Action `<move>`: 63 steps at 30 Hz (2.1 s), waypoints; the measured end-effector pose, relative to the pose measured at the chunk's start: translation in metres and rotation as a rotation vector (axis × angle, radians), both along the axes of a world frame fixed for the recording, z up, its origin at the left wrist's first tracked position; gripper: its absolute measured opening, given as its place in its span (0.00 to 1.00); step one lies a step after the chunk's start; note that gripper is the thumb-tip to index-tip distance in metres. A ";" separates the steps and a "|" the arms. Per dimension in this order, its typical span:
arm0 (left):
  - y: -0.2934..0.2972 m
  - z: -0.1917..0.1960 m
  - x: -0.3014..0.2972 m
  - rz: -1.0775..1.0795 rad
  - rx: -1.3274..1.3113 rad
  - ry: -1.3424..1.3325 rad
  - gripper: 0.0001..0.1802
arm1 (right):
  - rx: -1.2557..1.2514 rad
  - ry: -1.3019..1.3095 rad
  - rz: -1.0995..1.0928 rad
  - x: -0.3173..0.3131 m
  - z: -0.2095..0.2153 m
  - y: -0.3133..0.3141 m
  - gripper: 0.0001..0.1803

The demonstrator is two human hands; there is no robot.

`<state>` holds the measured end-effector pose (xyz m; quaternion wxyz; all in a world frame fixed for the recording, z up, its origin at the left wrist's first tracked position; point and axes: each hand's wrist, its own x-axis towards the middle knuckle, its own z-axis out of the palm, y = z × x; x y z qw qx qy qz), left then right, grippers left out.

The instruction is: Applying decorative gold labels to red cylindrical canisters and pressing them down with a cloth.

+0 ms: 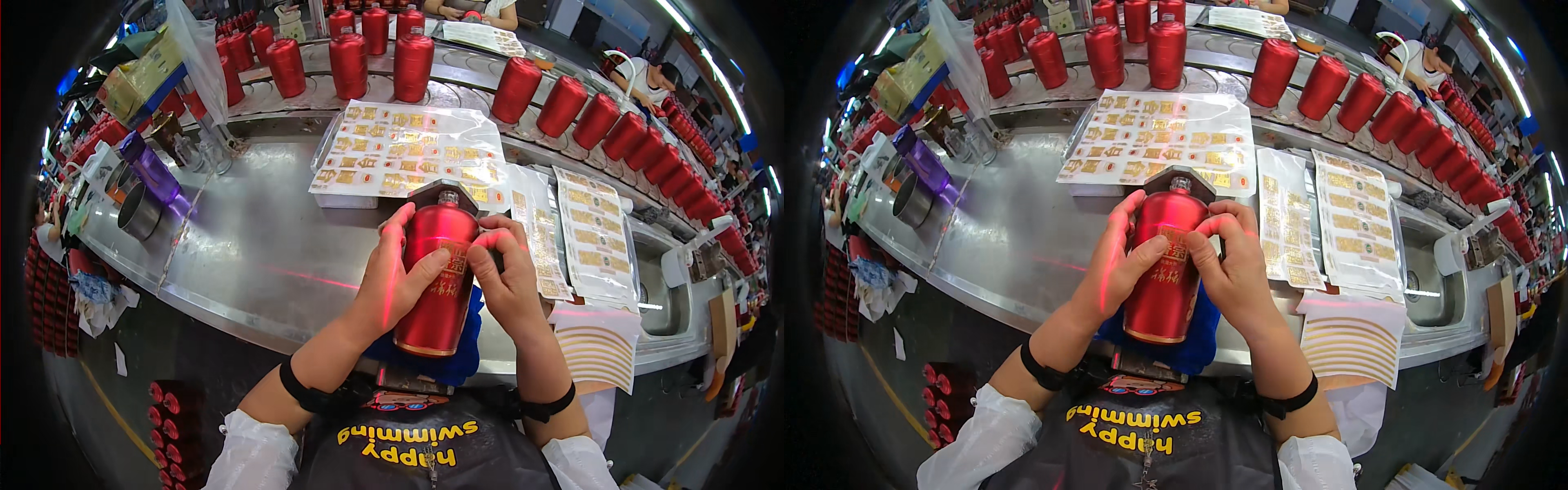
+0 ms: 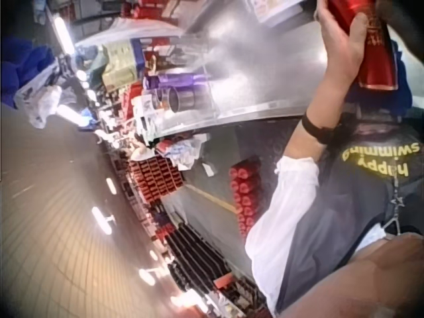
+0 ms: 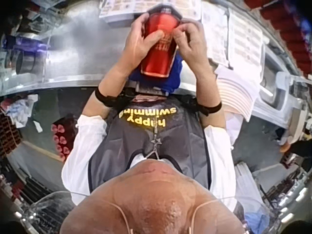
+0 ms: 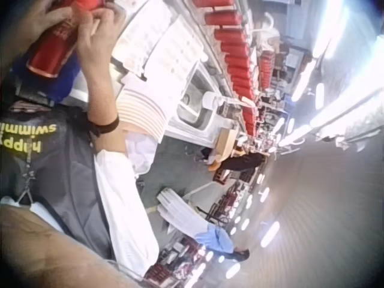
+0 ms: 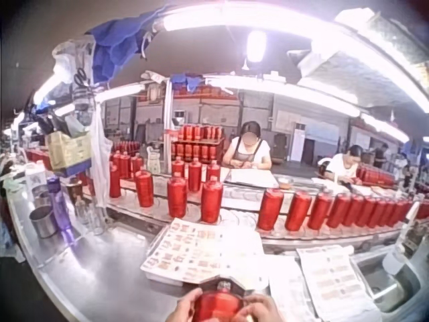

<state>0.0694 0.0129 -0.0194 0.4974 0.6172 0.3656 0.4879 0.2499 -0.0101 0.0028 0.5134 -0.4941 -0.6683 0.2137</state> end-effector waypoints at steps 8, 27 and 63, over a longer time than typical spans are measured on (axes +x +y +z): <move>0.007 -0.009 -0.003 -0.006 -0.068 0.032 0.41 | -0.003 -0.035 0.028 -0.003 -0.005 0.010 0.14; 0.000 -0.002 -0.002 -0.061 -0.048 -0.033 0.40 | 0.010 -0.060 0.038 -0.002 -0.003 0.010 0.18; -0.001 -0.015 -0.014 -0.123 -0.032 -0.001 0.48 | -0.093 -0.583 0.310 0.002 0.078 0.030 0.12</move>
